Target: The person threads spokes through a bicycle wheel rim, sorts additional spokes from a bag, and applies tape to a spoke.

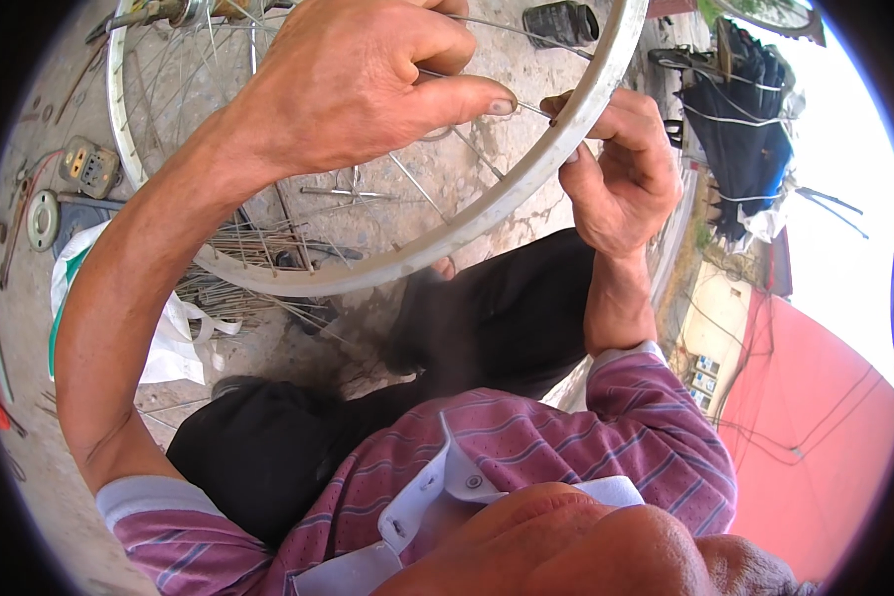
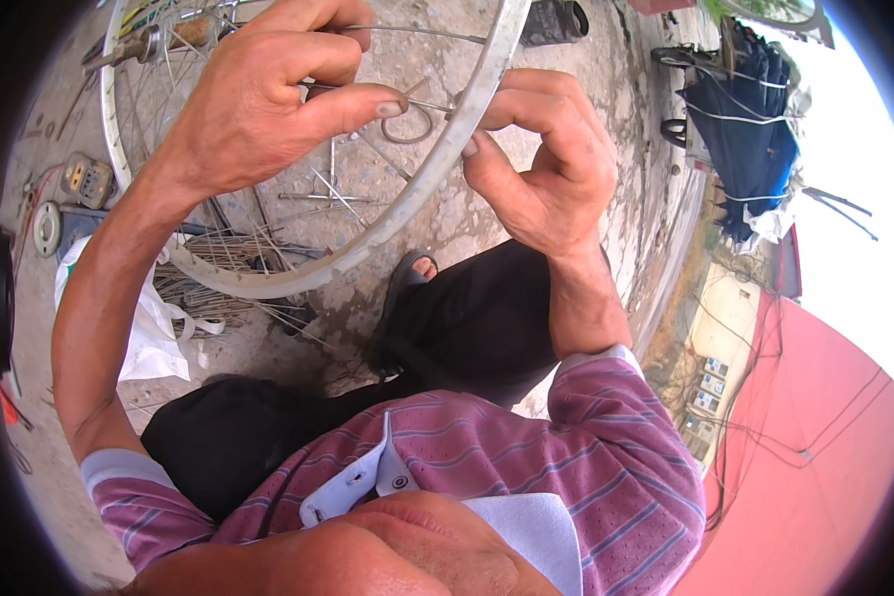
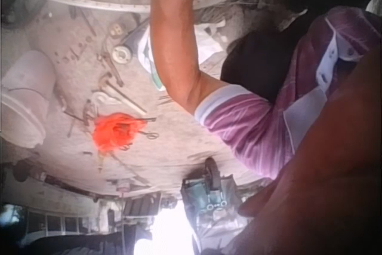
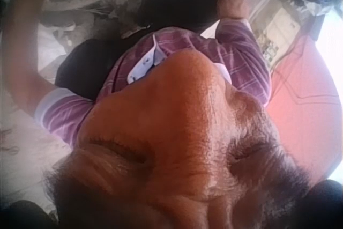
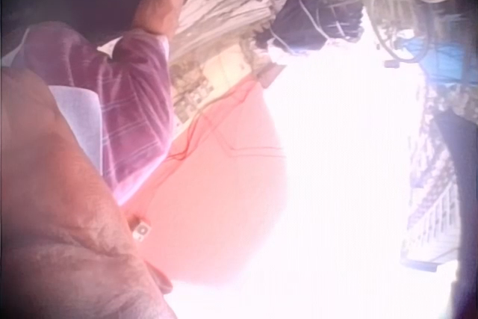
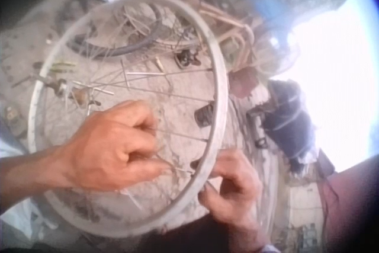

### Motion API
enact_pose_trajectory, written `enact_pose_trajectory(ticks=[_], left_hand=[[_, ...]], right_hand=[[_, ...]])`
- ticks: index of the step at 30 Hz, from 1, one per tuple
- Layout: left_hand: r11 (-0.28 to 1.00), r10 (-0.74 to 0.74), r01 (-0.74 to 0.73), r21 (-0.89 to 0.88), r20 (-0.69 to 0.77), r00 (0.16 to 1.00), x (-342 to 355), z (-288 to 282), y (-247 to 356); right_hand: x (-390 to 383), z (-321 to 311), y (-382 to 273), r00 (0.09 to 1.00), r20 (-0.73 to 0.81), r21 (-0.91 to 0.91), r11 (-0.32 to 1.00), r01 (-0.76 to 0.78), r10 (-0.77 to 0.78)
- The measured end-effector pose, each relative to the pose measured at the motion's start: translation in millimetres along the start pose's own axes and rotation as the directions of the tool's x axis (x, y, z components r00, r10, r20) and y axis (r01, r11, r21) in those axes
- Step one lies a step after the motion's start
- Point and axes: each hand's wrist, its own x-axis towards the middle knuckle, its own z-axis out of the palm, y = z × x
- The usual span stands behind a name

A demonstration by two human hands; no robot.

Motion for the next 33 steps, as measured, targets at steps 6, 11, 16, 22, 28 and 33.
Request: enact_pose_trajectory(ticks=[6, 11, 16, 22, 28, 33], left_hand=[[0.999, -0.04, 0.039, 0.008, 0.103, 0.994, -3.4, 5.9, -12.1], [0.999, -0.006, 0.01, -0.04, 0.078, 0.997, -2.0, 2.7, -14.2], [0.998, 0.006, -0.001, -0.066, 0.073, 0.997, -1.6, 0.0, -12.8], [0.997, 0.007, -0.001, -0.08, 0.075, 0.997, -2.1, -0.4, -11.1], [0.996, 0.013, -0.006, -0.094, 0.072, 0.997, -4.1, -1.4, -12.7], [0.995, 0.013, -0.006, -0.099, 0.069, 0.998, -5.2, -2.2, -11.5]], right_hand=[[-2.0, -4.9, 0.0, 0.99, 0.139, 0.03, 1.0, -0.001, -0.003], [-2.7, -7.3, 1.6, 0.985, 0.17, 0.035, 0.999, -0.006, 0.0], [3.4, 2.9, -4.0, 1.0, 0.008, 0.049, 0.998, -0.029, 0.029], [3.6, 3.8, -3.7, 1.0, 0.02, 0.039, 0.999, 0.001, -0.001], [3.3, 7.1, -5.5, 0.999, 0.008, 0.108, 0.994, -0.031, 0.031], [2.9, 8.9, -5.3, 1.0, -0.002, 0.132, 0.991, -0.028, 0.029]])
